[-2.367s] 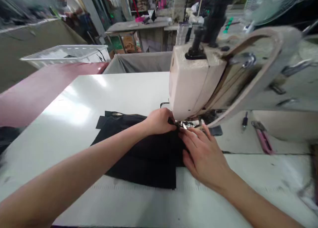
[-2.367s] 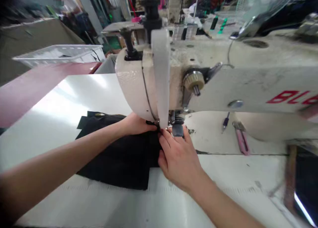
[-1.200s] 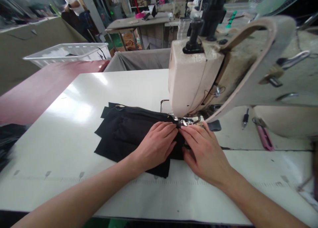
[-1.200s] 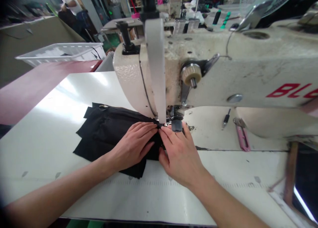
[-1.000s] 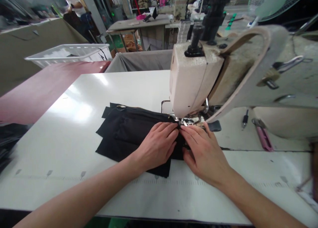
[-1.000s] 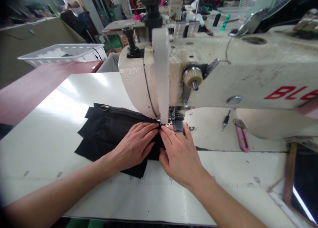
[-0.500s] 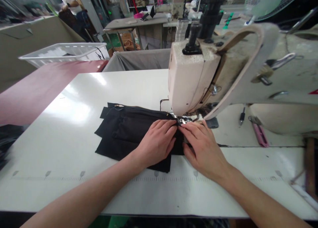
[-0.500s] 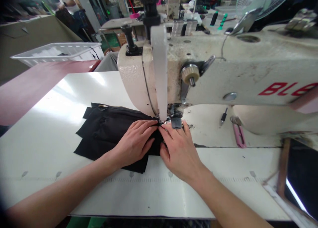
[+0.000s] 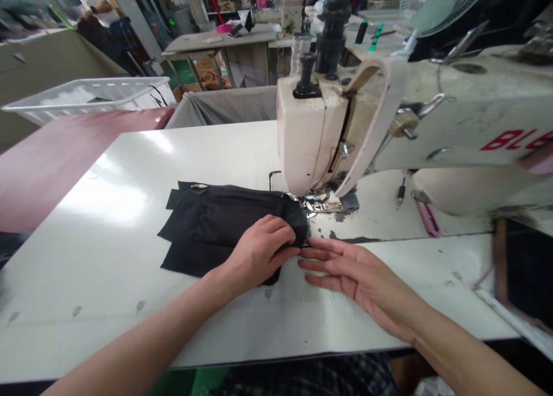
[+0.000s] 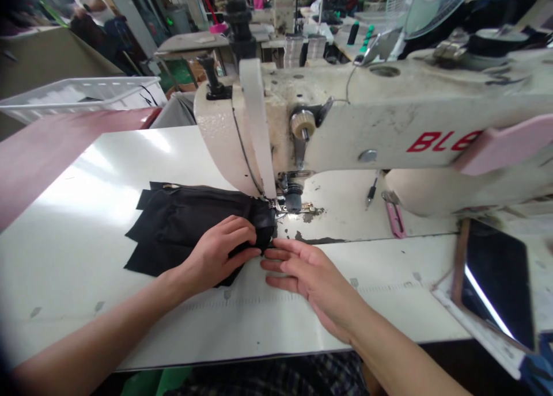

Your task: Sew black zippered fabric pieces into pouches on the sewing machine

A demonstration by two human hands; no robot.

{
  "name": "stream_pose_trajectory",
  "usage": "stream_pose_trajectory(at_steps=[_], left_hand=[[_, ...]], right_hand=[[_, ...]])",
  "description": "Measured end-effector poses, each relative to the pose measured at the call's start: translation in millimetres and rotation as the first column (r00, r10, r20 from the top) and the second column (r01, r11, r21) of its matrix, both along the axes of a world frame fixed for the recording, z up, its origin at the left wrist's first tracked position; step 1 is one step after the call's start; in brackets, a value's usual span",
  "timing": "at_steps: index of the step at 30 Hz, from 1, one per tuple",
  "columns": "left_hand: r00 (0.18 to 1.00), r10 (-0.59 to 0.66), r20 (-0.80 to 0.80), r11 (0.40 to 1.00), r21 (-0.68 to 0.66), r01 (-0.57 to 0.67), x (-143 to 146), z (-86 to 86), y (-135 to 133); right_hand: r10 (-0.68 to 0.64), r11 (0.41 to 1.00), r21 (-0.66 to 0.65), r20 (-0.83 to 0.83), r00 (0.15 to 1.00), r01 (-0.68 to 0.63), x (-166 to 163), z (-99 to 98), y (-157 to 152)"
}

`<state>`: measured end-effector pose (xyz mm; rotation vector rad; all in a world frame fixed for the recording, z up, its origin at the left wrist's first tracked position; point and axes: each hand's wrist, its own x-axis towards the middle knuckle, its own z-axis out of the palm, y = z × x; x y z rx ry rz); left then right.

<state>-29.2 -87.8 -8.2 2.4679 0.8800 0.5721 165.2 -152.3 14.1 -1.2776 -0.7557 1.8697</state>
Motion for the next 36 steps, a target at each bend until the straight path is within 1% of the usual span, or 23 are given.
stream_pose_trajectory(at_steps=[3,6,8,9,13,14,17,20,23,27,28,30,32,33,34,36], left_hand=[[0.993,0.068,0.095,0.989,-0.139,-0.055,-6.0,2.0,1.7],[0.969,0.205,0.138,0.938,-0.311,-0.154,-7.5,6.7,3.9],[0.957,0.234,0.171,0.919,-0.361,-0.16,-6.6,9.8,5.0],[0.961,0.22,0.168,0.926,-0.345,-0.152,-5.9,10.9,4.9],[0.989,0.132,0.067,0.977,-0.176,-0.118,-3.8,12.7,0.4],[0.99,0.117,0.075,0.982,-0.159,-0.104,-4.1,12.7,-0.7],[0.985,0.091,0.145,0.982,-0.175,-0.065,-7.9,13.1,0.4],[0.985,0.051,0.163,0.972,-0.235,-0.012,-13.8,12.8,6.7],[0.984,0.009,0.179,0.964,-0.263,0.038,-17.0,10.4,10.3],[0.982,0.006,0.188,0.958,-0.284,0.048,-17.0,8.3,7.7],[0.983,0.018,0.182,0.955,-0.294,0.037,-17.2,9.2,7.7],[0.983,0.09,0.158,0.946,-0.323,-0.035,-17.9,13.6,10.5],[0.974,0.205,0.098,0.922,-0.354,-0.158,-17.0,20.2,16.0],[0.964,0.26,0.057,0.91,-0.349,-0.225,-15.2,23.7,18.5],[0.954,0.3,0.013,0.903,-0.326,-0.28,-12.2,26.7,19.9],[0.943,0.327,-0.056,0.914,-0.235,-0.331,-3.3,30.0,18.0]], right_hand=[[-0.027,0.999,0.028,0.06,0.998,0.025,-5.7,-2.7,0.5],[-0.092,0.991,0.104,0.129,0.987,0.079,-8.4,-6.5,1.2],[-0.117,0.988,0.113,0.125,0.985,0.104,-10.1,-7.4,2.3],[-0.113,0.99,0.097,0.108,0.988,0.102,-11.1,-7.2,2.9],[-0.067,0.998,0.001,0.055,0.996,0.067,-16.4,-4.2,5.0],[-0.065,0.998,-0.02,0.059,0.996,0.066,-17.8,-3.4,5.2],[-0.068,0.996,-0.055,0.077,0.995,0.073,-21.8,-1.9,5.2],[-0.082,0.995,-0.046,0.065,0.994,0.085,-24.8,-2.2,6.7],[-0.108,0.993,-0.046,0.036,0.993,0.109,-27.9,-3.9,10.8],[-0.136,0.989,-0.056,0.052,0.989,0.139,-33.1,-7.4,17.0],[-0.149,0.987,-0.056,0.061,0.987,0.152,-34.1,-8.8,17.7],[-0.164,0.984,-0.05,0.081,0.983,0.168,-35.5,-12.3,17.9],[-0.154,0.987,-0.04,0.101,0.983,0.158,-36.0,-16.0,16.8],[-0.146,0.988,-0.034,0.107,0.984,0.15,-36.0,-17.2,16.1],[-0.138,0.989,-0.029,0.11,0.984,0.142,-36.0,-17.9,15.6],[-0.128,0.991,-0.027,0.111,0.986,0.131,-35.7,-17.1,15.3]])
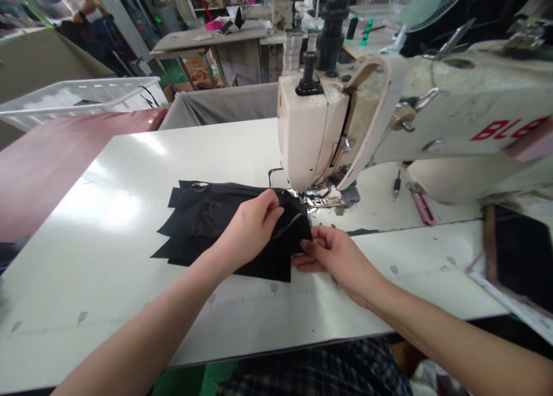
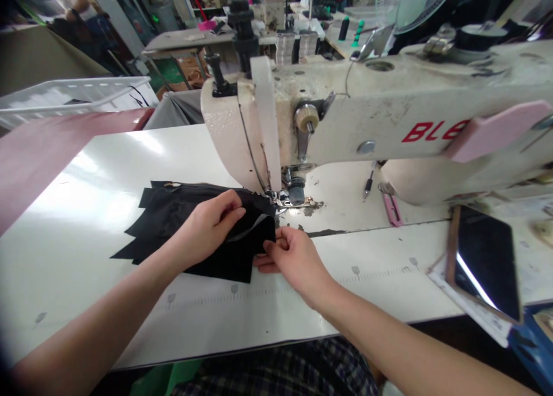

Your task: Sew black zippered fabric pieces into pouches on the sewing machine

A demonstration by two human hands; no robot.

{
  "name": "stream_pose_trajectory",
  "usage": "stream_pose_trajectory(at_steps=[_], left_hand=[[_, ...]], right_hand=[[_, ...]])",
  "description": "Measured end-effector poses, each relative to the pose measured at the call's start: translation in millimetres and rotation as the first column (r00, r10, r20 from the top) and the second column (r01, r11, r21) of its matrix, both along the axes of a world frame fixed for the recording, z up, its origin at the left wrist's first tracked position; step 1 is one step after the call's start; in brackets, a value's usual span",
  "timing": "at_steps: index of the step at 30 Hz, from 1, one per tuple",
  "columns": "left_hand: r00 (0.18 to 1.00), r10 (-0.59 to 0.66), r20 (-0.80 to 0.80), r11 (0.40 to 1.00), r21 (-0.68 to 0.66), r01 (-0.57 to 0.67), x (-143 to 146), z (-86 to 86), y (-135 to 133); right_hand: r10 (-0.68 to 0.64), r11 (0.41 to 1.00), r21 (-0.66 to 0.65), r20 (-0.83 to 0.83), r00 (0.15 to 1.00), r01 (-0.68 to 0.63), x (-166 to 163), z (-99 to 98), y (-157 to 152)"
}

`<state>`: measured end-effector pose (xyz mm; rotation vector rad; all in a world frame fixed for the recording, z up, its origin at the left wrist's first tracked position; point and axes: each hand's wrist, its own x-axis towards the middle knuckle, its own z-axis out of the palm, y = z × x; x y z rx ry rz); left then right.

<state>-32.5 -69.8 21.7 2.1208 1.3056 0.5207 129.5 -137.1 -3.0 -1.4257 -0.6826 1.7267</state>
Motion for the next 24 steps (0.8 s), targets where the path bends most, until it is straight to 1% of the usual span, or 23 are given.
stream_pose_trajectory(at_steps=[3,5,8,11,13,15,20,24], left_hand=[[0.993,-0.044,-0.114,0.988,0.141,0.06,14.3,-4.8,-14.4],[0.987,-0.079,-0.142,0.961,0.252,0.113,18.7,-12.8,-25.6],[0.984,-0.158,-0.079,0.888,0.423,0.177,16.4,-24.7,-35.1],[0.963,-0.264,-0.048,0.814,0.525,0.25,11.7,-31.6,-36.1],[0.955,-0.292,-0.055,0.775,0.571,0.27,10.4,-34.0,-35.3],[0.952,-0.302,-0.046,0.75,0.606,0.267,10.1,-35.7,-35.0],[0.933,-0.359,-0.022,0.712,0.64,0.289,8.5,-38.0,-34.6],[0.925,-0.38,-0.01,0.702,0.648,0.295,7.4,-38.2,-33.4]], right_hand=[[-0.005,1.0,0.001,-0.015,1.0,0.005,0.6,4.5,0.6],[-0.013,1.0,0.007,-0.031,0.999,0.014,1.2,6.8,0.2],[-0.014,1.0,0.021,-0.05,0.999,0.015,2.9,7.7,-2.8],[-0.027,0.999,0.02,-0.066,0.997,0.028,5.0,6.9,-8.1],[-0.045,0.999,-0.002,-0.082,0.996,0.045,6.2,6.3,-11.6],[-0.062,0.998,-0.02,-0.099,0.993,0.06,7.0,5.7,-14.3],[-0.075,0.997,-0.021,-0.126,0.989,0.073,7.1,5.0,-16.1],[-0.075,0.997,-0.023,-0.124,0.989,0.073,7.0,6.2,-16.2]])
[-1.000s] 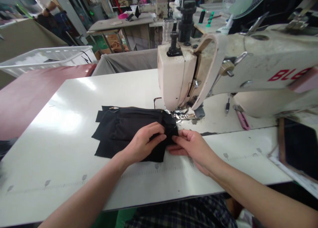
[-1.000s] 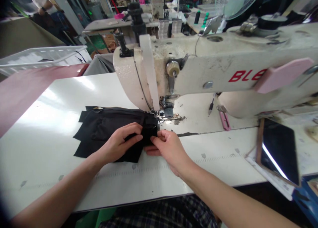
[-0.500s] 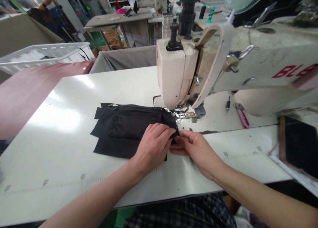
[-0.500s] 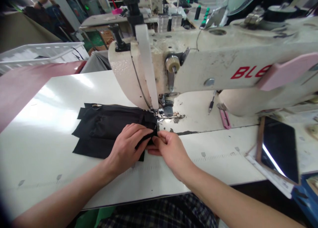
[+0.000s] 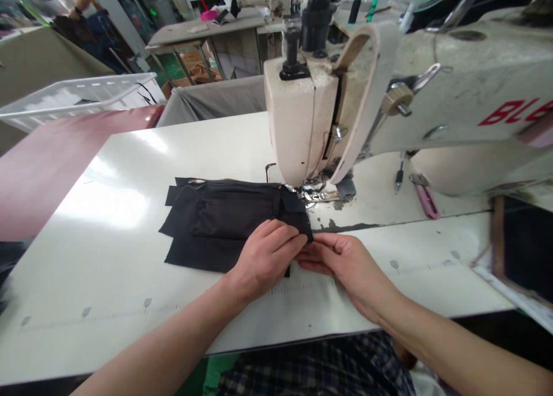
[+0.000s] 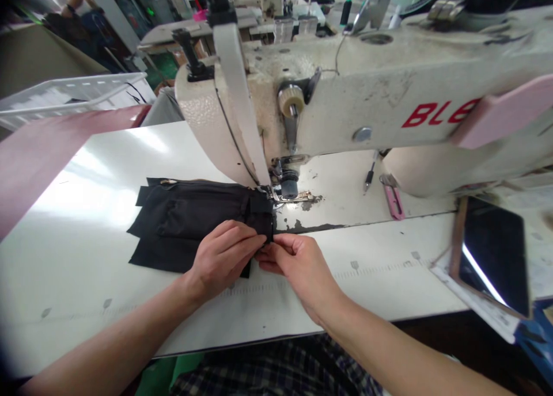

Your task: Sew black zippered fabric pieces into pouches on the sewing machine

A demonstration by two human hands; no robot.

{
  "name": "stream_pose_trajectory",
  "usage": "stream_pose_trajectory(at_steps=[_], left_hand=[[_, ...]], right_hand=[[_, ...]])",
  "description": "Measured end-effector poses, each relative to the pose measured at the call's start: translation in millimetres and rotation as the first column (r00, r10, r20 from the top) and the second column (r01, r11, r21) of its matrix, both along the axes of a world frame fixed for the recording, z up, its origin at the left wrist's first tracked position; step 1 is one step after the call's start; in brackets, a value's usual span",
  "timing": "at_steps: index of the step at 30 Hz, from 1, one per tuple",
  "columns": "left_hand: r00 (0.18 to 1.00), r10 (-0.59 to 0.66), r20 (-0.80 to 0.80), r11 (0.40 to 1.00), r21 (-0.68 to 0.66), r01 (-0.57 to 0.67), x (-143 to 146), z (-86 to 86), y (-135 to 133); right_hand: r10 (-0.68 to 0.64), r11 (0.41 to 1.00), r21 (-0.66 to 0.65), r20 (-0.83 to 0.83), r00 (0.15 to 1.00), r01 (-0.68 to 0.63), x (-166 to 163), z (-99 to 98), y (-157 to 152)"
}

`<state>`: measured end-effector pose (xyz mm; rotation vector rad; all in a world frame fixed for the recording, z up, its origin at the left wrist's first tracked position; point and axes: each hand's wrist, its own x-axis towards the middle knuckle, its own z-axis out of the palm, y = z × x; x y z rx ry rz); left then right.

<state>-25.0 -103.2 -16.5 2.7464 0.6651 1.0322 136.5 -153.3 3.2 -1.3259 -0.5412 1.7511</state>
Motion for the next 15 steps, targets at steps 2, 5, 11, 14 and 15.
stream_pose_trajectory(at_steps=[2,5,11,14,15], left_hand=[[1.0,-0.01,0.001,1.0,0.001,0.01,0.2,-0.2,0.6],[0.999,-0.03,-0.018,0.999,0.016,0.03,0.7,-0.6,1.4],[0.995,-0.018,-0.103,0.998,0.05,0.023,-0.3,2.6,2.5],[0.993,-0.013,-0.117,1.0,0.016,0.015,-1.4,4.2,2.7],[0.995,-0.018,-0.103,1.0,0.006,0.018,-1.7,4.3,2.8]], right_hand=[[0.008,1.0,0.0,-0.002,1.0,-0.008,0.6,0.9,-0.5],[0.001,1.0,-0.007,-0.02,1.0,-0.001,1.8,2.6,-1.1],[0.002,1.0,-0.017,-0.087,0.996,-0.003,3.8,4.8,-1.6],[0.021,1.0,0.02,-0.113,0.993,-0.019,5.5,3.5,-3.3],[0.051,0.998,0.041,-0.095,0.994,-0.047,6.9,2.3,-4.2]])
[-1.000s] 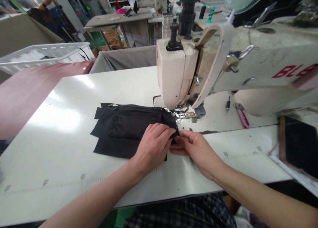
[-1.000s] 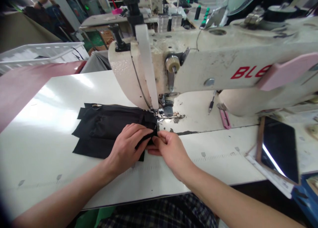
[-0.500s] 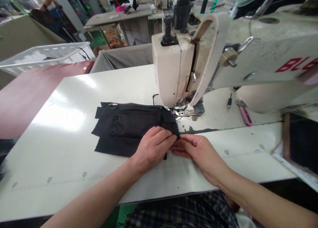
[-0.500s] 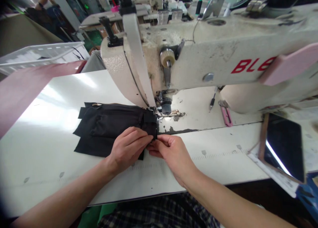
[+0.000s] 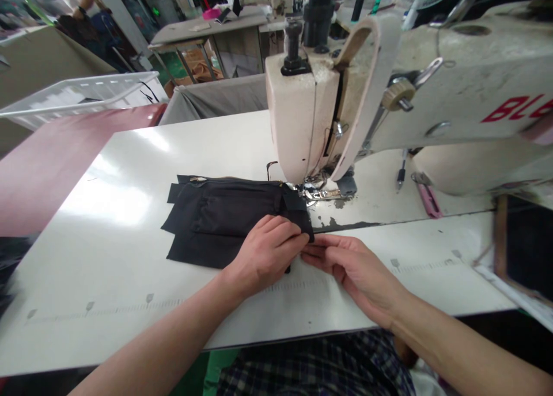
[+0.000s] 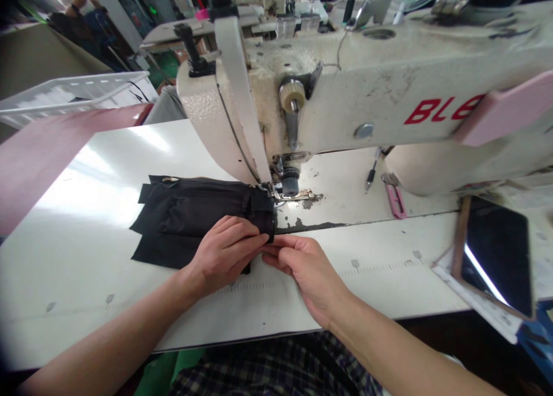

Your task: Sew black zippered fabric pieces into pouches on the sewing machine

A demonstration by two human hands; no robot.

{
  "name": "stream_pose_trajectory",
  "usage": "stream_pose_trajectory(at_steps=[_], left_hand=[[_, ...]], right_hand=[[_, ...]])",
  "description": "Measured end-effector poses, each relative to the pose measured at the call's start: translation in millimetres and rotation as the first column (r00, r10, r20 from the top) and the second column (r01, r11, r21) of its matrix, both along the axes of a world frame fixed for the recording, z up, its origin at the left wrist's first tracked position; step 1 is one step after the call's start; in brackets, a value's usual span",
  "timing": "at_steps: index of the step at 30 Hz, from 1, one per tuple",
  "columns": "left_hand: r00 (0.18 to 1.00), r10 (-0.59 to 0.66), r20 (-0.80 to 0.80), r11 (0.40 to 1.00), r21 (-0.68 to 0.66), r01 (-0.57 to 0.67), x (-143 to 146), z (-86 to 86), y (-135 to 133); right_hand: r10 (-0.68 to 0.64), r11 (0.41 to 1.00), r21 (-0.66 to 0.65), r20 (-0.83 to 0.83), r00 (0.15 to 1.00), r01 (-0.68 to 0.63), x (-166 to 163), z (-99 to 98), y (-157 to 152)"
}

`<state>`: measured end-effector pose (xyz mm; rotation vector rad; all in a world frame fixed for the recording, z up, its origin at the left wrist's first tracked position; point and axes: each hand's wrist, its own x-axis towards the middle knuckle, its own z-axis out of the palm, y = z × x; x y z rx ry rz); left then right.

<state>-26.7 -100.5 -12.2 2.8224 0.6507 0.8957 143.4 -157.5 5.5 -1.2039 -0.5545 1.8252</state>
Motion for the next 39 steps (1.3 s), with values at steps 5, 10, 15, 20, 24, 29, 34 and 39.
stream_pose_trajectory(at_steps=[5,10,15,20,24,29,34,39], left_hand=[[1.0,-0.026,0.005,0.999,0.028,0.026,0.3,-2.6,-1.9],[0.998,-0.023,-0.057,0.998,-0.051,0.021,1.2,-0.9,-5.4],[0.982,0.044,-0.186,0.999,0.004,-0.044,-5.5,7.4,13.5],[0.948,-0.017,-0.317,0.997,-0.078,-0.008,-11.7,0.3,28.1],[0.956,0.052,-0.288,0.992,-0.097,-0.083,-6.7,-5.7,19.4],[0.963,0.073,-0.261,0.989,-0.108,-0.104,-2.3,-9.1,22.7],[0.971,0.083,-0.223,0.989,-0.103,-0.108,-1.2,-9.3,39.6],[0.975,0.065,-0.212,0.989,-0.118,-0.092,-2.5,-9.5,54.1]], right_hand=[[-0.067,0.911,0.348,0.657,0.751,-0.222,15.6,-12.5,-1.1],[-0.485,0.343,0.571,0.788,0.38,-0.745,31.1,-26.1,13.5],[-0.497,0.214,0.473,0.806,0.321,-0.855,33.8,-30.9,20.2],[-0.494,0.177,0.443,0.812,0.31,-0.879,36.6,-26.8,16.1],[-0.461,0.158,0.423,0.831,0.312,-0.893,42.2,-22.1,17.9],[-0.417,0.181,0.434,0.847,0.331,-0.883,46.5,-25.0,24.3],[-0.418,0.23,0.404,0.863,0.285,-0.885,46.4,-30.4,31.8],[-0.422,0.254,0.37,0.874,0.242,-0.894,45.2,-33.0,34.1]])
